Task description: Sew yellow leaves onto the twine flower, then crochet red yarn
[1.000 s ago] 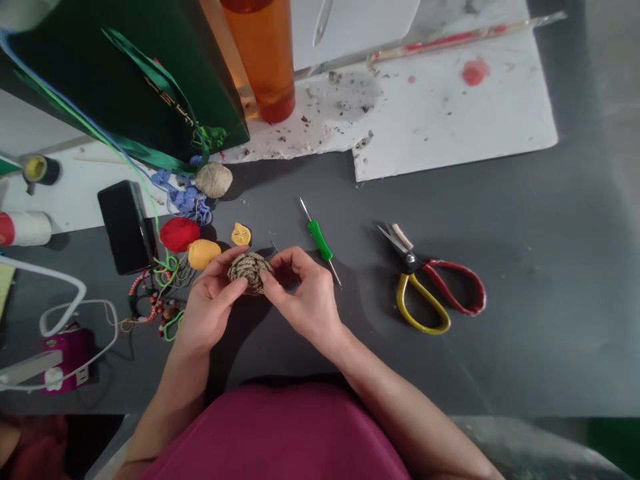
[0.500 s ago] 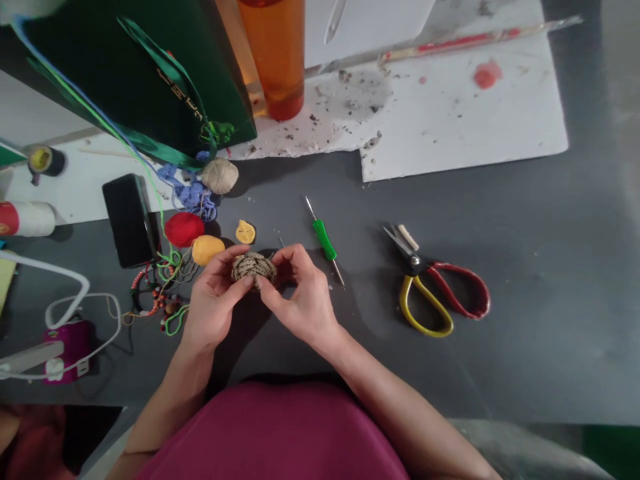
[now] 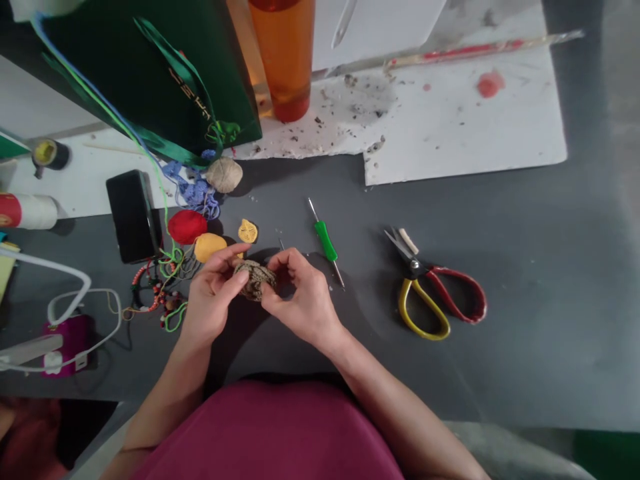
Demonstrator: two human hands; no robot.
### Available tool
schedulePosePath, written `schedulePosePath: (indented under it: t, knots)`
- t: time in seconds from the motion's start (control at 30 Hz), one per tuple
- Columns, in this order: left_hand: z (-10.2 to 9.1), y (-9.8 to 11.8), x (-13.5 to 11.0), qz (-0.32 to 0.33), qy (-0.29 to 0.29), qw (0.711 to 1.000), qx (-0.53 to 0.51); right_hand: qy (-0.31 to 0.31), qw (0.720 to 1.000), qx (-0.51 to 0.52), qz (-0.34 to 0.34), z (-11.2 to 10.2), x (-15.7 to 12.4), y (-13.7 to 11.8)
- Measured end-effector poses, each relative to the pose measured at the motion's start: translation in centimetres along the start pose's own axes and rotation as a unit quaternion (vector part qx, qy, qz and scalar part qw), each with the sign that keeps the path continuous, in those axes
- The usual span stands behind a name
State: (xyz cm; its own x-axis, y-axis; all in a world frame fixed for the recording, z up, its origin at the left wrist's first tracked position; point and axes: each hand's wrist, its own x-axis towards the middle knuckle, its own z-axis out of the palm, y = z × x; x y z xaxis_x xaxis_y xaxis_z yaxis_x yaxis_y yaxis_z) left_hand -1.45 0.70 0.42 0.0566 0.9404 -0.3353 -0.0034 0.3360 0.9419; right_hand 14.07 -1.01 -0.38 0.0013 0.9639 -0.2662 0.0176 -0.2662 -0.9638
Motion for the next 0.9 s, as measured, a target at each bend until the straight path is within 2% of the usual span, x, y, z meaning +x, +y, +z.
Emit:
schedulePosePath:
  t: [0.1,0.23,0.3,0.47,0.63,0.8,0.9]
  knots:
    - [-0.3,0.2,0.1,-0.029,-0.024,0.999,0.026,-0.002,1.0,-0.001,-0.007,-0.1,0.0,-0.1]
    - [-0.5,0.0,0.0,-0.019,0.011,0.999,0.044,0.002,1.0,0.001,0.001,0.0,0.0,0.0]
    - [-0.4,-0.2,-0.1,-0.027,0.005,1.0,0.01,0.023,1.0,0.013,0.009,-0.1,0.0,0.0]
    - [-0.2,-0.7,0.0,-0.056,-0.054,0.995,-0.068,0.076,0.995,0.056,0.024,-0.1,0.1,-0.1]
    - [0.2,-0.8,-0.1,-0.037,-0.018,0.996,-0.076,0.094,0.993,0.059,0.036,0.0,0.1,-0.2]
    - [0.5,-0.8,-0.3,-0.062,-0.054,0.992,-0.097,0.114,0.992,0.048,0.025,0.1,-0.1,0.0]
    - [0.6,-1.1,-0.3,-0.054,-0.027,0.993,-0.098,0.115,0.992,0.037,0.017,0.2,-0.2,0.2]
